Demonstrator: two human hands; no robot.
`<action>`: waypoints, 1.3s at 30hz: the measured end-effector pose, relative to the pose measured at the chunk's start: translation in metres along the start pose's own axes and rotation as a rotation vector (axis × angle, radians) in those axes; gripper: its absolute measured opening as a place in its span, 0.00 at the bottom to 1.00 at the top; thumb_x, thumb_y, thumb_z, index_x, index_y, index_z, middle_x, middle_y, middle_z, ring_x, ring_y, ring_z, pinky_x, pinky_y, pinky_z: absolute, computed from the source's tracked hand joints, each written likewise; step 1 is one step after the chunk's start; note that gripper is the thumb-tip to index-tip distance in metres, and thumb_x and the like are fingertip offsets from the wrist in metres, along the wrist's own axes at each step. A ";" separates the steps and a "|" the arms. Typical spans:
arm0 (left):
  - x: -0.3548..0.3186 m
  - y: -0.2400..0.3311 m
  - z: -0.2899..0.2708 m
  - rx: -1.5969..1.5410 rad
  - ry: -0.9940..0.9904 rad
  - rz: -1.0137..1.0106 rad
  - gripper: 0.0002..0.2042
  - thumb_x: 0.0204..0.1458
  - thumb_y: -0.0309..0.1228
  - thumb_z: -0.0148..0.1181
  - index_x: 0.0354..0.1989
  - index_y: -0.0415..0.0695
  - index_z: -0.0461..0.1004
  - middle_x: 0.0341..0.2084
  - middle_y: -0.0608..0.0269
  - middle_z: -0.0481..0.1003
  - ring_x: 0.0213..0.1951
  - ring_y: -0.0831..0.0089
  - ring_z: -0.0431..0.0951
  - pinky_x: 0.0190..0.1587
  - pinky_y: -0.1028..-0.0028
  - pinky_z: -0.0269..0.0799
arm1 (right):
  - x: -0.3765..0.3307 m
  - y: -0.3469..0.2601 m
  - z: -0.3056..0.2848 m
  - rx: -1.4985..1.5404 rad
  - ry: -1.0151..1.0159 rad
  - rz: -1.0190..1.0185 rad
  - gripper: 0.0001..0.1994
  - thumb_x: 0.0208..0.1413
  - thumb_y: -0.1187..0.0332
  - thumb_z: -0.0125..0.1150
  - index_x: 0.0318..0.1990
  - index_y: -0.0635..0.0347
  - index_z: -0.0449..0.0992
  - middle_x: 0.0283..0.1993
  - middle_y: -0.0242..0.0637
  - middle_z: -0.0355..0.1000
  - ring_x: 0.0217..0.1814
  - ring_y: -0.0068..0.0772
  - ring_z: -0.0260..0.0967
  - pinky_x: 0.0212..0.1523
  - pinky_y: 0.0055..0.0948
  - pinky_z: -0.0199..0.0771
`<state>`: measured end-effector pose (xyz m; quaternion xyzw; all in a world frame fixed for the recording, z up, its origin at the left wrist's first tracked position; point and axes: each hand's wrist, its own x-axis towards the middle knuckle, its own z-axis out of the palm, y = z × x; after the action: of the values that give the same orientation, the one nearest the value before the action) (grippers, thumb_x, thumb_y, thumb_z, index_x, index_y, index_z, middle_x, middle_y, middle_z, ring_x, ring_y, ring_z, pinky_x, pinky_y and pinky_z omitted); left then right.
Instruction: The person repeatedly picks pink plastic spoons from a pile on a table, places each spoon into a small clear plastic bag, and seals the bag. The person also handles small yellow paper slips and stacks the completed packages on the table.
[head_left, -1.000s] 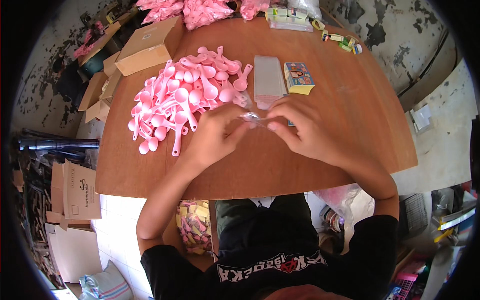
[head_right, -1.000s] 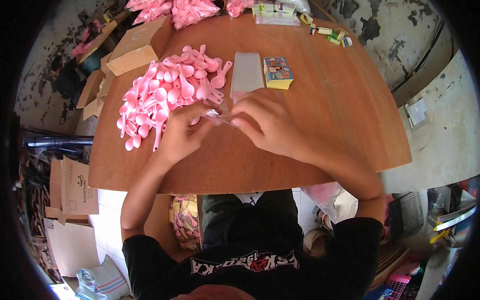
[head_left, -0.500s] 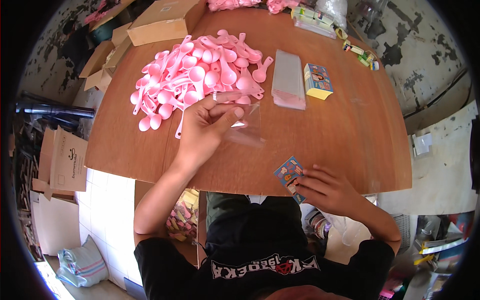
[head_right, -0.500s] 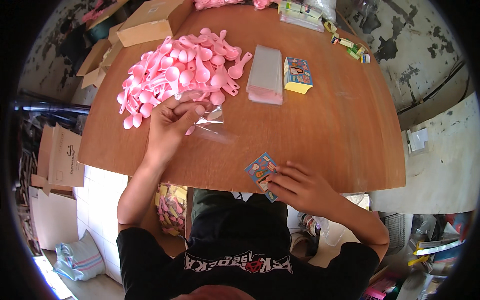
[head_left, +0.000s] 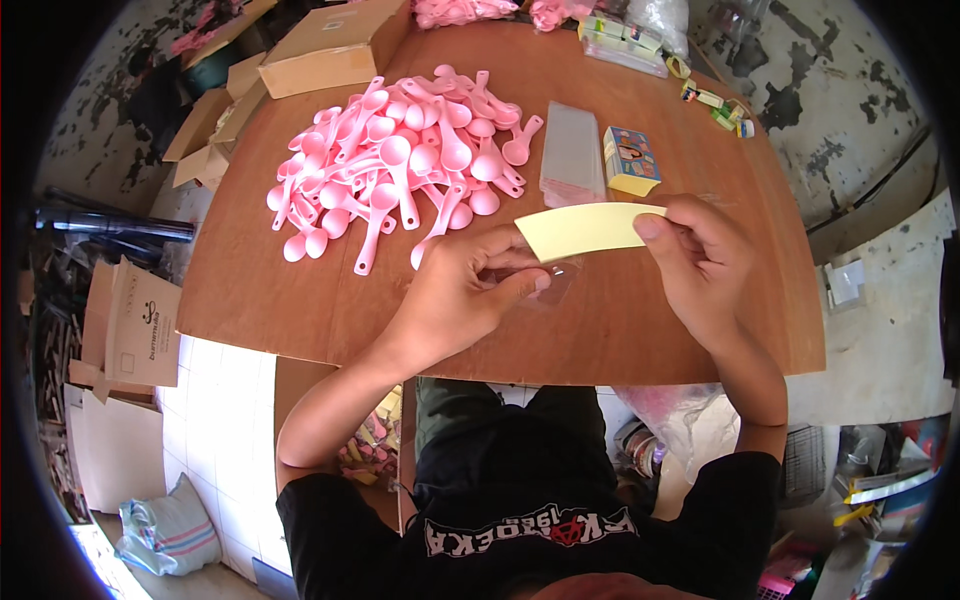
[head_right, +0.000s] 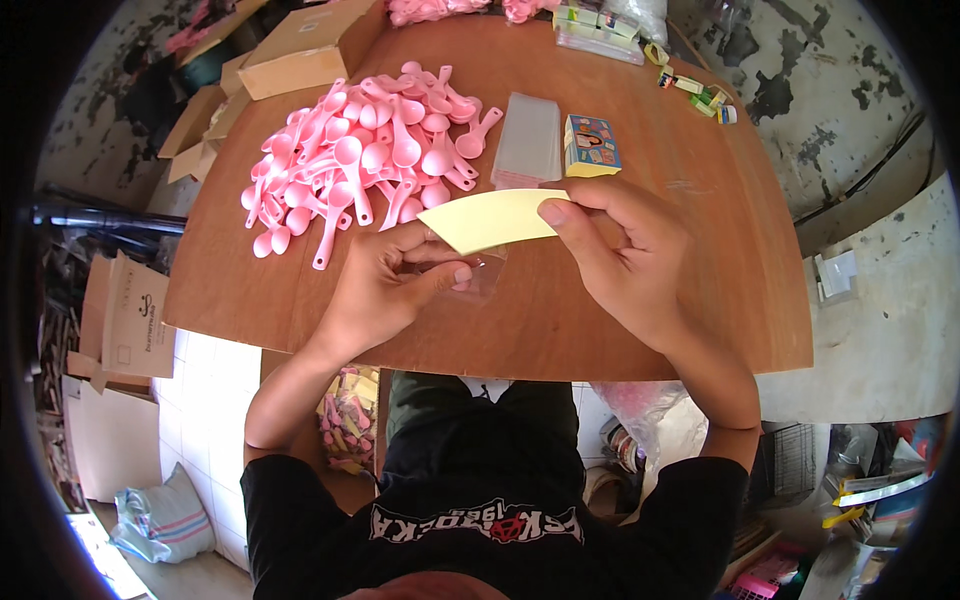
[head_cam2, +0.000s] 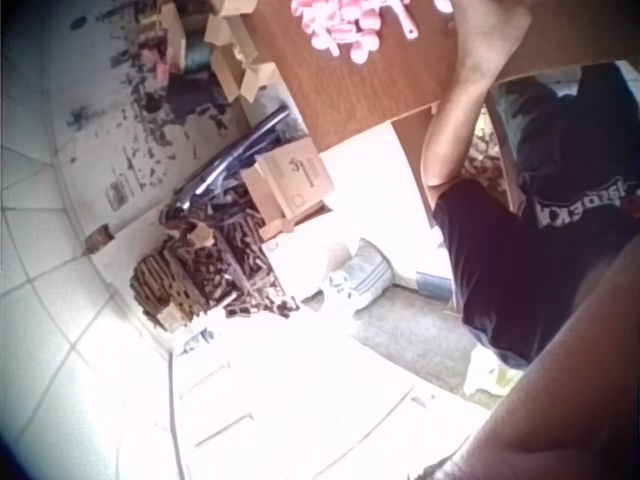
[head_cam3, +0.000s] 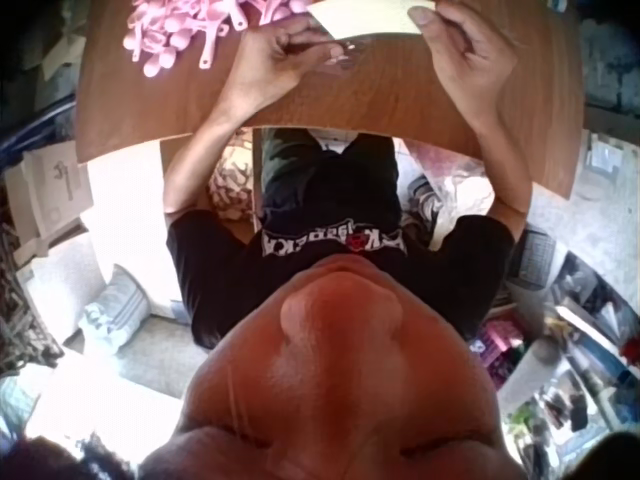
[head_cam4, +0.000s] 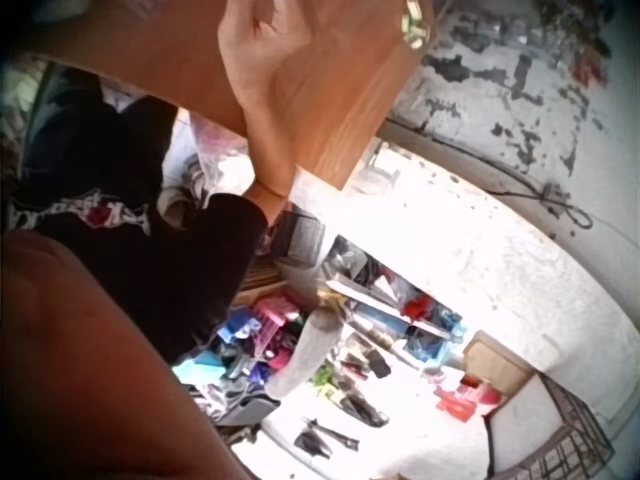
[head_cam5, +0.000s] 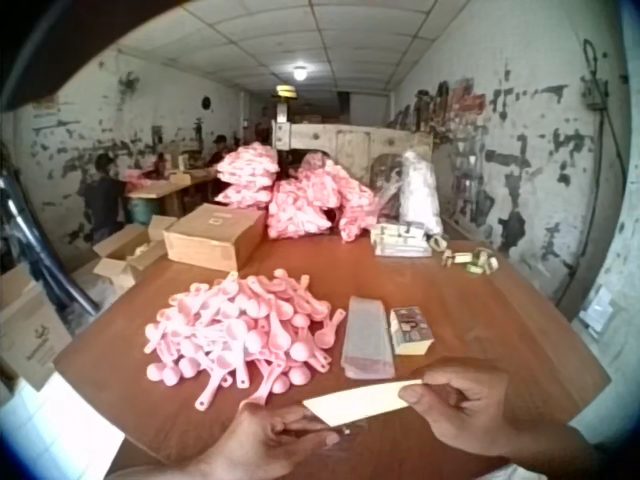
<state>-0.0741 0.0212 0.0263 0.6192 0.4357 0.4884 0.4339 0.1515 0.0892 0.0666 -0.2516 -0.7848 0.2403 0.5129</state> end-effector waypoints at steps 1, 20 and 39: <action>-0.001 0.003 -0.001 0.065 -0.009 -0.006 0.17 0.55 0.16 0.59 0.54 0.31 0.73 0.38 0.57 0.82 0.40 0.77 0.81 0.43 0.77 0.78 | -0.002 0.003 0.000 0.003 0.000 -0.001 0.05 0.55 0.75 0.66 0.35 0.69 0.79 0.31 0.35 0.78 0.31 0.19 0.72 0.35 0.21 0.71; 0.005 -0.013 0.006 0.172 -0.002 0.198 0.15 0.55 0.25 0.63 0.52 0.36 0.76 0.34 0.48 0.81 0.31 0.70 0.80 0.35 0.71 0.73 | -0.011 0.010 0.017 -0.043 -0.427 -0.044 0.06 0.53 0.76 0.66 0.39 0.62 0.82 0.47 0.40 0.73 0.49 0.36 0.72 0.47 0.30 0.73; 0.007 0.019 0.032 0.371 0.181 0.574 0.13 0.51 0.25 0.64 0.47 0.40 0.80 0.41 0.53 0.72 0.43 0.58 0.73 0.51 0.66 0.69 | 0.002 0.004 0.020 -0.153 -0.699 0.027 0.13 0.53 0.76 0.60 0.47 0.65 0.77 0.48 0.50 0.74 0.52 0.54 0.72 0.53 0.44 0.72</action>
<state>-0.0393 0.0191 0.0419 0.7389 0.3618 0.5560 0.1185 0.1326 0.0914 0.0583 -0.2019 -0.9252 0.2593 0.1899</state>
